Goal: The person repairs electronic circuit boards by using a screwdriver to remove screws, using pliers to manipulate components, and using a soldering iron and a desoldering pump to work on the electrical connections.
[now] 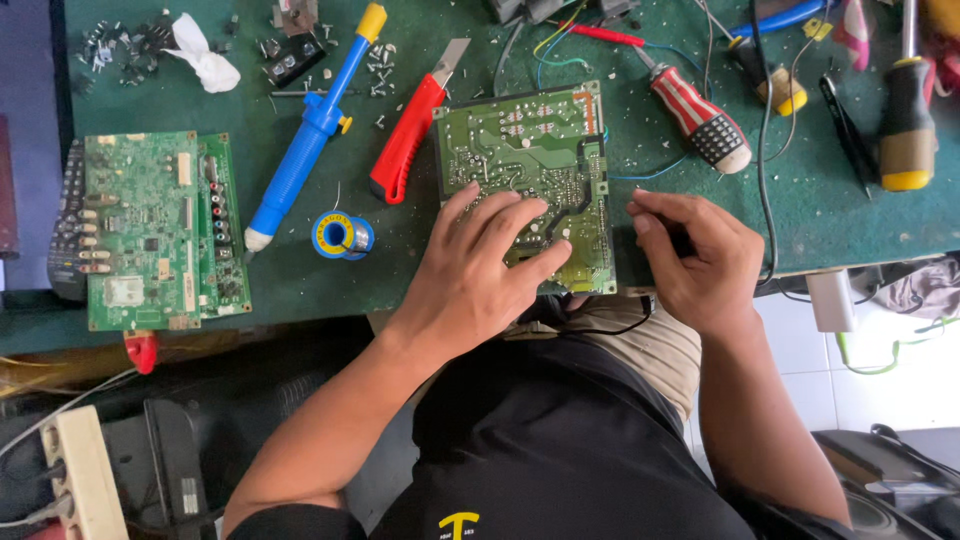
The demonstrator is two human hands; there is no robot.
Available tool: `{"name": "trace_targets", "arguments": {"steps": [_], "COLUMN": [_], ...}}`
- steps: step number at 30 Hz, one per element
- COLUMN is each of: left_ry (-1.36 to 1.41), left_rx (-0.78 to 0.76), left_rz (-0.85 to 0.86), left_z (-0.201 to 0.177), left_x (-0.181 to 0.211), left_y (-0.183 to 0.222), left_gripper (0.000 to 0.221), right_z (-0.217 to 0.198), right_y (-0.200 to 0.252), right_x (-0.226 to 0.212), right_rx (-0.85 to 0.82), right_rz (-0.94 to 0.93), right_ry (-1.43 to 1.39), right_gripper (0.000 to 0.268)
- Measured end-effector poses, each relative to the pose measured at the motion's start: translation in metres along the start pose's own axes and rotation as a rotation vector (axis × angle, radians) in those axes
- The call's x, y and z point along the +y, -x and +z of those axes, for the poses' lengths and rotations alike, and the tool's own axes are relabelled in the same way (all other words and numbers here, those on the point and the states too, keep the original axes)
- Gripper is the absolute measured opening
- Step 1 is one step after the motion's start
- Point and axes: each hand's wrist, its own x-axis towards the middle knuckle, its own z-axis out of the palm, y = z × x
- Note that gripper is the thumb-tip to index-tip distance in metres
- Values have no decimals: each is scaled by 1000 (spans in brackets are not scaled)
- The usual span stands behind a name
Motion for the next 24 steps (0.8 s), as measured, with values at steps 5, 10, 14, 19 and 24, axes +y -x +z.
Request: {"name": "trace_targets", "arguments": {"steps": [5,10,14,19,24], "left_ry": [0,105,200,538,652], "left_rx": [37,16,14,40,123], "left_rz": [10,-55,-117,-359,-567], "left_z": [23,0,-27,-57,-54], "left_x": [-3,-5,-26,-53,-82], "left_y": [16,1,-26,-58,-83], "left_gripper": [34,33,28,21,24], "right_z": [4,4,4,10,14], "right_y": [-3,-2,-2,-2,-1], "right_x": [14,13,14,24,30], "right_rx": [82,76,81,96,134], "right_rz": [-60,-19,47,237,232], "right_ry": [-75,-65,-128,-387,-465], "right_gripper": [17,19,21,23,23]}}
